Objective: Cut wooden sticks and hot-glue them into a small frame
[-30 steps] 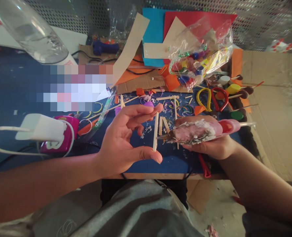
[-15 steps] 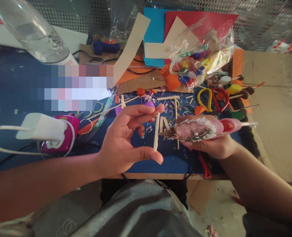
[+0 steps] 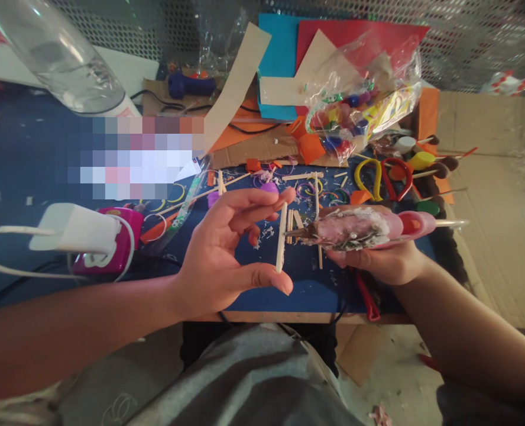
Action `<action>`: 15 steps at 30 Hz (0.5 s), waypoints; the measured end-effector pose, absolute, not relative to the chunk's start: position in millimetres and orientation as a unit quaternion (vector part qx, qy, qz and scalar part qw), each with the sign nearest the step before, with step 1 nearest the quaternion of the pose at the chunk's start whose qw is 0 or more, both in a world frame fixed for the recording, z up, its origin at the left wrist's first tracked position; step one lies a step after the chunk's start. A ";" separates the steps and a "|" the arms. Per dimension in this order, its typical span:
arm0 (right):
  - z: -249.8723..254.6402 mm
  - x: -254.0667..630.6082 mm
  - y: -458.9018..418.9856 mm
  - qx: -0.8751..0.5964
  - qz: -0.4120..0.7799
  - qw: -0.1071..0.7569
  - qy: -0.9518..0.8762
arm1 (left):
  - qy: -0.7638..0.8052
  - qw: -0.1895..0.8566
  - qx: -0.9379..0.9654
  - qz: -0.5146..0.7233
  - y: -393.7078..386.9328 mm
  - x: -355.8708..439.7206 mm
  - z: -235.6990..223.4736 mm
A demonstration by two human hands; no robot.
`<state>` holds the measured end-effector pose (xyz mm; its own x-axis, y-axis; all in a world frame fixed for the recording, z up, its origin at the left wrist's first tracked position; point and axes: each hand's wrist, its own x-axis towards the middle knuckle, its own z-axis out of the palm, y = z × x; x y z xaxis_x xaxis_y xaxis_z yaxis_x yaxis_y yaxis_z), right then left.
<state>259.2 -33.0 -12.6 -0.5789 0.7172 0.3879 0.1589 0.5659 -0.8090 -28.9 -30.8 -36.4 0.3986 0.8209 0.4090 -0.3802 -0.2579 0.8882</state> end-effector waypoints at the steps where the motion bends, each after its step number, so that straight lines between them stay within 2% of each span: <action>1: -12.0 258.7 -32.5 -0.265 0.385 0.365 -0.806 | 0.184 0.580 0.602 0.517 -30.9 -29.2 -36.1; 6: -10.3 256.8 -30.4 -0.240 0.390 0.364 -0.811 | 0.182 0.573 0.610 0.516 -30.3 -29.9 -35.6; 11: -11.2 259.7 -32.9 -0.283 0.364 0.372 -0.806 | 0.181 0.583 0.602 0.514 -30.3 -29.6 -37.1; 15: -7.8 257.5 -33.7 -0.271 0.391 0.364 -0.801 | 0.182 0.585 0.599 0.516 -30.7 -29.5 -36.9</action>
<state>257.5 -33.7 -7.8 -0.5880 0.7192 0.3702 0.1500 0.5467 -0.8238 -29.5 -30.7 -36.9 0.4021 0.8212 0.4049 -0.3855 -0.2492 0.8884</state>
